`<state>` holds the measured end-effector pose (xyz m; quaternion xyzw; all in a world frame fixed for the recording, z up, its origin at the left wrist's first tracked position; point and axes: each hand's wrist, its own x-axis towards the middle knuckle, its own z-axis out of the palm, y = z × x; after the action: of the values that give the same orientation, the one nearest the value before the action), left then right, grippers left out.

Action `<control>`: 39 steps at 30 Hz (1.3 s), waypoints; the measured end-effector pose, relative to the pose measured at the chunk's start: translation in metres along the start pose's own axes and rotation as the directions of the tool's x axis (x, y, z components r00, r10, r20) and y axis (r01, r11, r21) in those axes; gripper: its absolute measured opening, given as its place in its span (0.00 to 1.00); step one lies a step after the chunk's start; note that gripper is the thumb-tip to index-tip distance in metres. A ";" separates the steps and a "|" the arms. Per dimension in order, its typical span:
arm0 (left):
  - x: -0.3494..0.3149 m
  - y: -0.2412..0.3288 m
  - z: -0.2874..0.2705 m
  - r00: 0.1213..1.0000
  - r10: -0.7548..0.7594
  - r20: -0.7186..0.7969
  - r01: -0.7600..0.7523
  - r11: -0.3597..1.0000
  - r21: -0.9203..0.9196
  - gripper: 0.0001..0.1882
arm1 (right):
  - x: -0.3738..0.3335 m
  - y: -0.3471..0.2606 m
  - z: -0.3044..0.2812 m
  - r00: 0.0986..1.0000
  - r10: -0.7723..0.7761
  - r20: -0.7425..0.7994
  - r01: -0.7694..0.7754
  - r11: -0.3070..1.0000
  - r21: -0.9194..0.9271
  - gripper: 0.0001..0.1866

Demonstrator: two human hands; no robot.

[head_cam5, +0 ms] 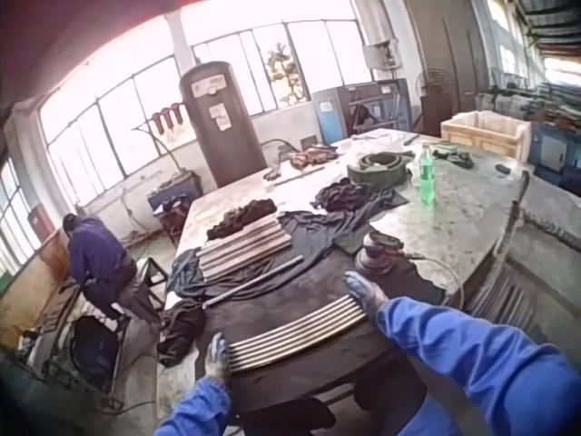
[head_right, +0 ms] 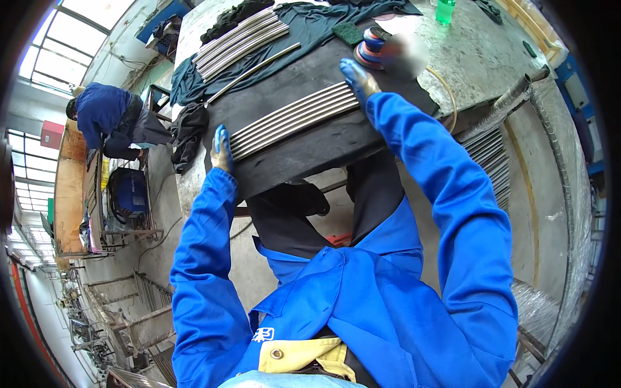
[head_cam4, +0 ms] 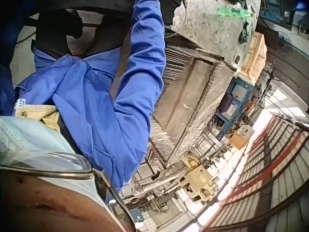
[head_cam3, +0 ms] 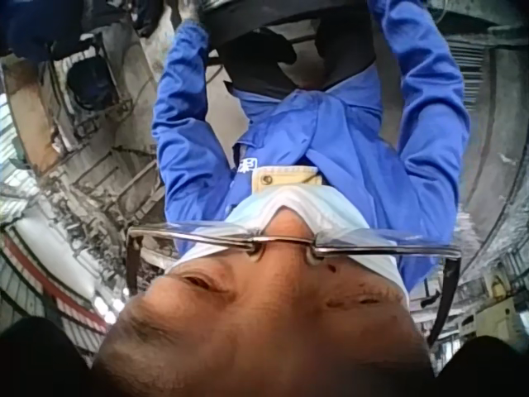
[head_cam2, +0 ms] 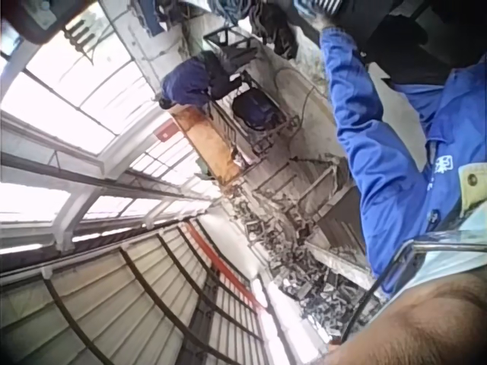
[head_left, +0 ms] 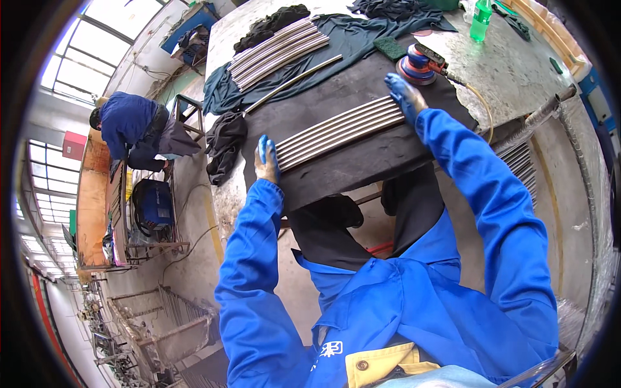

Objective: Sanding slats on a component using a pneumatic orbital sander.

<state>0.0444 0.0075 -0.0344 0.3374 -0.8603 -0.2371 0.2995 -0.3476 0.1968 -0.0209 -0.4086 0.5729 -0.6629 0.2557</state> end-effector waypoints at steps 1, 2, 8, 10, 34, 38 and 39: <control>-0.003 -0.003 -0.002 1.000 -0.024 -0.020 0.023 0.999 -0.025 0.32 | -0.007 -0.007 0.018 1.000 0.002 0.011 -0.002 0.998 -0.056 0.27; -0.005 -0.005 -0.002 0.998 -0.045 -0.036 0.043 0.998 -0.053 0.31 | -0.014 -0.012 0.031 1.000 0.004 0.018 -0.002 0.993 -0.115 0.27; -0.007 -0.010 0.005 0.977 -0.167 -0.130 0.133 0.962 -0.237 0.28 | -0.017 -0.029 0.031 0.998 0.058 0.001 -0.057 0.987 -0.148 0.26; -0.007 -0.011 0.006 0.965 -0.208 -0.161 0.154 0.943 -0.296 0.26 | -0.016 -0.029 0.032 0.998 0.063 0.010 -0.061 0.988 -0.140 0.26; 0.033 0.063 0.013 0.882 0.224 0.414 -0.421 0.769 0.482 0.32 | 0.087 -0.097 -0.051 0.961 0.169 -0.221 -0.235 0.071 -0.969 0.26; 0.027 0.052 0.007 0.898 0.224 0.378 -0.407 0.748 0.525 0.34 | 0.102 -0.086 -0.044 0.962 0.199 -0.186 -0.235 0.262 -0.936 0.22; 0.028 0.054 0.012 0.887 0.234 0.399 -0.427 0.744 0.513 0.34 | 0.105 -0.082 -0.048 0.955 0.209 -0.208 -0.260 0.261 -0.930 0.22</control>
<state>-0.0040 0.0254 0.0006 0.2118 -0.9728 0.0487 0.0796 -0.4332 0.1560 0.0841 -0.3763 0.9115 -0.1593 0.0475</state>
